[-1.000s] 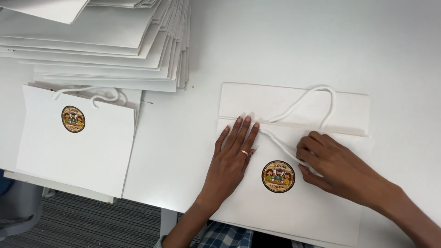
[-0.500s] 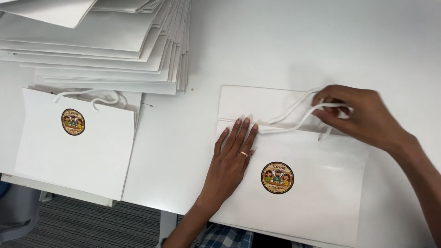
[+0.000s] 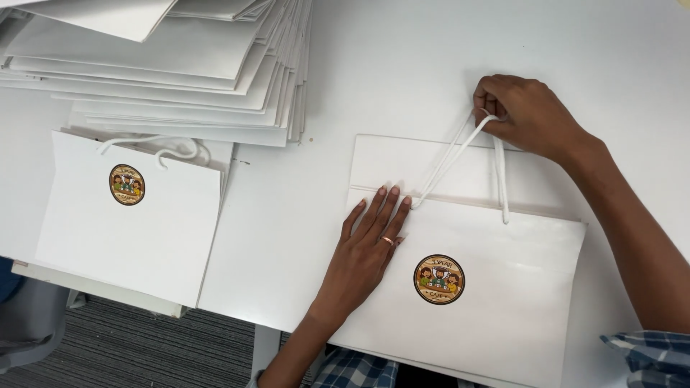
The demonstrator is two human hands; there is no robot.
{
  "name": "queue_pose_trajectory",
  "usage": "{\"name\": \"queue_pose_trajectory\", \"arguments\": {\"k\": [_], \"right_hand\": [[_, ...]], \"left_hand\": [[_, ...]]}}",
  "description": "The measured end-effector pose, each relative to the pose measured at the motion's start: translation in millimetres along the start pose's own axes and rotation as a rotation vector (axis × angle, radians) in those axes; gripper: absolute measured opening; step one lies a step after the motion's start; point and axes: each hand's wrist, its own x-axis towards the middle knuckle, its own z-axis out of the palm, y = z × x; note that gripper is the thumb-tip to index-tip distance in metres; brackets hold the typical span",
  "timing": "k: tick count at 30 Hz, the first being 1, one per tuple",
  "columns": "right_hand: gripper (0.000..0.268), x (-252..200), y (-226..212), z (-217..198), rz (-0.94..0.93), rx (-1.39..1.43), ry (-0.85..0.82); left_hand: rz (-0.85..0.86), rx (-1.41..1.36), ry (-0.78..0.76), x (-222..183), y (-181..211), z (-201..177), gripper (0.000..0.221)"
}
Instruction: The recorder is inserting white rope handles into pre-punched holes of white paper shopping bags.
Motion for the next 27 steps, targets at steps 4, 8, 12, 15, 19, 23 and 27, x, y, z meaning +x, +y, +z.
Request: {"name": "queue_pose_trajectory", "arguments": {"k": [4, 8, 12, 15, 19, 23, 27], "right_hand": [[0.035, -15, 17, -8, -0.081, 0.212, -0.126], [0.057, -82, 11, -28, -0.169, 0.328, -0.055], [0.063, -179, 14, -4, 0.346, 0.076, 0.069], [0.045, -237, 16, 33, 0.738, 0.026, -0.084], [0.037, -301, 26, 108, 0.651, -0.1, -0.017], [0.045, -297, 5, 113, 0.798, -0.014, 0.114], [0.044, -297, -16, 101, 1.052, 0.391, 0.329]], "left_hand": [[0.0, -0.018, -0.004, 1, 1, -3, 0.058], [-0.023, 0.097, 0.038, -17, 3, -17, 0.058], [-0.596, -0.065, 0.153, -45, 11, -50, 0.032], [-1.025, -0.171, -0.06, -58, 14, -62, 0.022], [-0.972, -0.25, -0.201, -70, 19, -52, 0.032], [-0.964, -0.389, -0.236, -67, 29, -54, 0.032], [-0.779, -0.878, -0.071, -83, 36, -56, 0.061]]}}
